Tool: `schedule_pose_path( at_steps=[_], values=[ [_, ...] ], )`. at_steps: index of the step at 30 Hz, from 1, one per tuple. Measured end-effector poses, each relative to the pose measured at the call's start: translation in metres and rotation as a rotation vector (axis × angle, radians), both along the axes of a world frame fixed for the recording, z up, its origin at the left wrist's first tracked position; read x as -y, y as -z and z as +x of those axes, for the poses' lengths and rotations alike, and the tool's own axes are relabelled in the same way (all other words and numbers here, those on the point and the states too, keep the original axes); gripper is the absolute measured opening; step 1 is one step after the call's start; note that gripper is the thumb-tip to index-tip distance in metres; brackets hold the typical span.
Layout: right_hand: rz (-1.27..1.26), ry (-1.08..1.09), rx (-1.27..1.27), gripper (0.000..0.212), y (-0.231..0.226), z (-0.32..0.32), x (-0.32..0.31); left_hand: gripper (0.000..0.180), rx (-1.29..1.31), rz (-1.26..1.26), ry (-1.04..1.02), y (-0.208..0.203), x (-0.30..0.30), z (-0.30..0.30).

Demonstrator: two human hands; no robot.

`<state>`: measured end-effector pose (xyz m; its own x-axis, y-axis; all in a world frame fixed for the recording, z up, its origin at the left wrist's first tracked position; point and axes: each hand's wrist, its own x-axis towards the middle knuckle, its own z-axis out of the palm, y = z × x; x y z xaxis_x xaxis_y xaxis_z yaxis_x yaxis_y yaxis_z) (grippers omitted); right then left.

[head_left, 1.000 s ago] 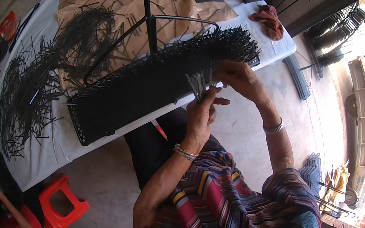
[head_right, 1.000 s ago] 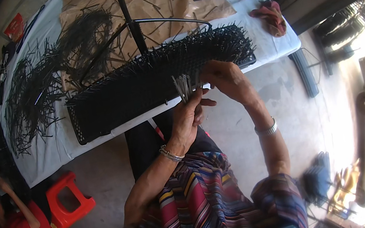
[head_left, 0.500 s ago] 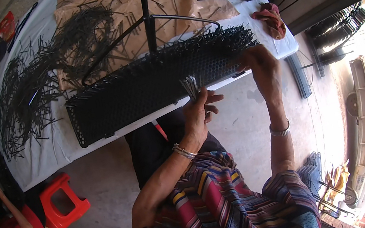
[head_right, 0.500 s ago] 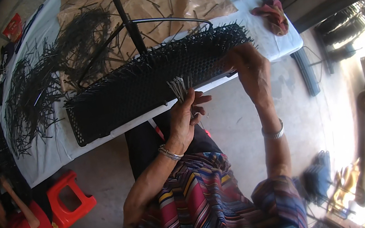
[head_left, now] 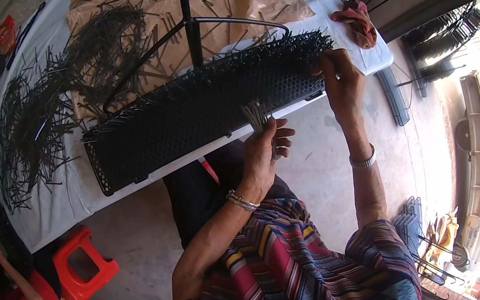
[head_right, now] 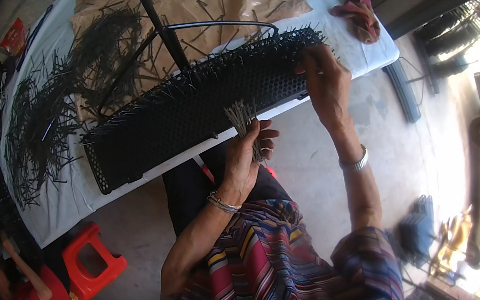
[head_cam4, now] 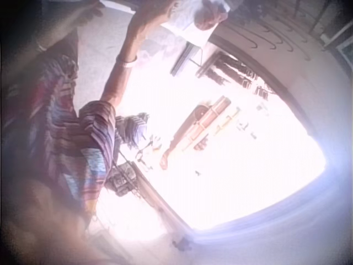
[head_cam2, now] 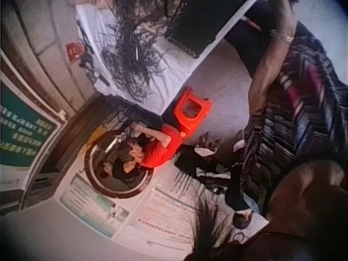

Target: Inserting thin metal wires into a plastic mesh base to assemble a brush.

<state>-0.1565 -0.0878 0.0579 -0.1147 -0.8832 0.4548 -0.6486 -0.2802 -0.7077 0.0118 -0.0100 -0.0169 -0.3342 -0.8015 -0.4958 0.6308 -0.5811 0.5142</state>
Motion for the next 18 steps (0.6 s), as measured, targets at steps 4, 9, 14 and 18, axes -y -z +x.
schedule_pose_path(
  at_steps=[4,9,14,18],
  values=[
    [0.015,-0.025,0.002,0.007,-0.0008,-0.0033,0.0001,0.039,-0.03,-0.007,-0.032,-0.0004,-0.0017,-0.0022],
    [0.006,-0.001,-0.016,0.006,-0.0003,-0.001,-0.001,0.036,-0.015,-0.016,-0.055,0.0023,-0.0027,-0.0047],
    [0.055,-0.026,-0.034,0.007,-0.0048,-0.0025,0.0006,0.034,-0.006,-0.038,-0.055,0.0027,-0.0031,-0.0028],
    [0.123,-0.004,-0.022,0.007,-0.0063,-0.0042,0.0022,0.034,0.022,-0.031,-0.041,0.0004,-0.0031,-0.0025]
  ],
)
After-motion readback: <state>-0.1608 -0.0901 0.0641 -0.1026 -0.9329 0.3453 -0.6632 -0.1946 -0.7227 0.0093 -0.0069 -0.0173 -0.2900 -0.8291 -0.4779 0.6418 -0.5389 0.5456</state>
